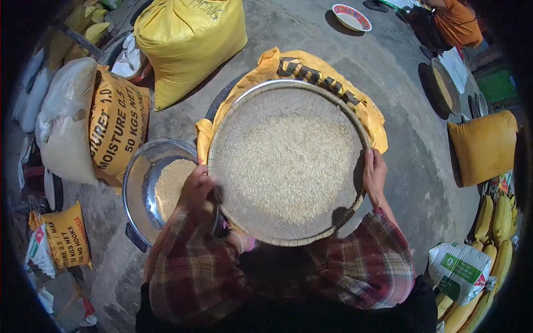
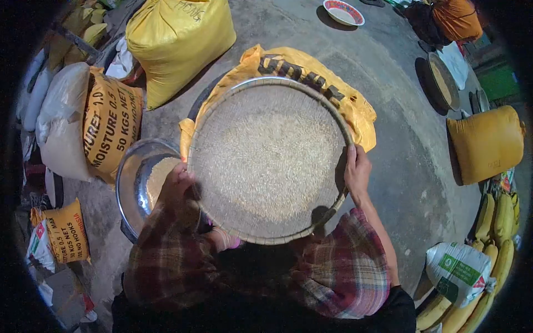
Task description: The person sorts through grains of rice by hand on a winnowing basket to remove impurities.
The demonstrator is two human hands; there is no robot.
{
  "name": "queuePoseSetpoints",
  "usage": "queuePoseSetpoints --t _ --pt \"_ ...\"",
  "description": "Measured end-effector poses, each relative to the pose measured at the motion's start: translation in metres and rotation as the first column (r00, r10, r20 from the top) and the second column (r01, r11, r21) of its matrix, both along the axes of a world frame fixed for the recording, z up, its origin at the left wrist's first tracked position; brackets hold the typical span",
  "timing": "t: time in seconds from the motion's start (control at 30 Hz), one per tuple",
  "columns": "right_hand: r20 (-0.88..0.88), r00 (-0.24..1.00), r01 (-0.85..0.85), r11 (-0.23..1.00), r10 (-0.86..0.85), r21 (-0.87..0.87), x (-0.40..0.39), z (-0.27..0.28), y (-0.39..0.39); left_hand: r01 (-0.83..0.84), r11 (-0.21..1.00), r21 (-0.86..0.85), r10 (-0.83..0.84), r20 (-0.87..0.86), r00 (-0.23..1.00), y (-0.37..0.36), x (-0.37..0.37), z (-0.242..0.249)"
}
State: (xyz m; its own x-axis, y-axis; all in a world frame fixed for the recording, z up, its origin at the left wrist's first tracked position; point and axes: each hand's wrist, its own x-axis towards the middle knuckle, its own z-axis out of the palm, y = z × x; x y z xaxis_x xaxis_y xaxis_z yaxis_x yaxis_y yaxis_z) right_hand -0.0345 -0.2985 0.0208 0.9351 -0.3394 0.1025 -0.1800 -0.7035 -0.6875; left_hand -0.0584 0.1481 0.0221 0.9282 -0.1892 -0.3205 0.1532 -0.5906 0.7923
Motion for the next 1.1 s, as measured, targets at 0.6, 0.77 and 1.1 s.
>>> queuePoseSetpoints --t 0.6,0.77,1.1 --pt "0.041 0.999 -0.008 0.998 0.011 -0.060 0.017 0.015 0.011 -0.090 0.969 -0.232 0.034 -0.233 0.972 -0.003 0.014 0.044" --pt "0.346 0.938 0.003 0.996 -0.033 0.088 0.015 0.044 0.021 -0.229 0.885 -0.406 0.219 -0.073 0.973 -0.004 -0.009 0.068" --pt "-0.067 0.998 -0.019 0.999 0.017 -0.040 0.006 0.007 0.016 -0.146 0.959 -0.243 0.064 -0.316 0.947 0.020 -0.002 0.000"
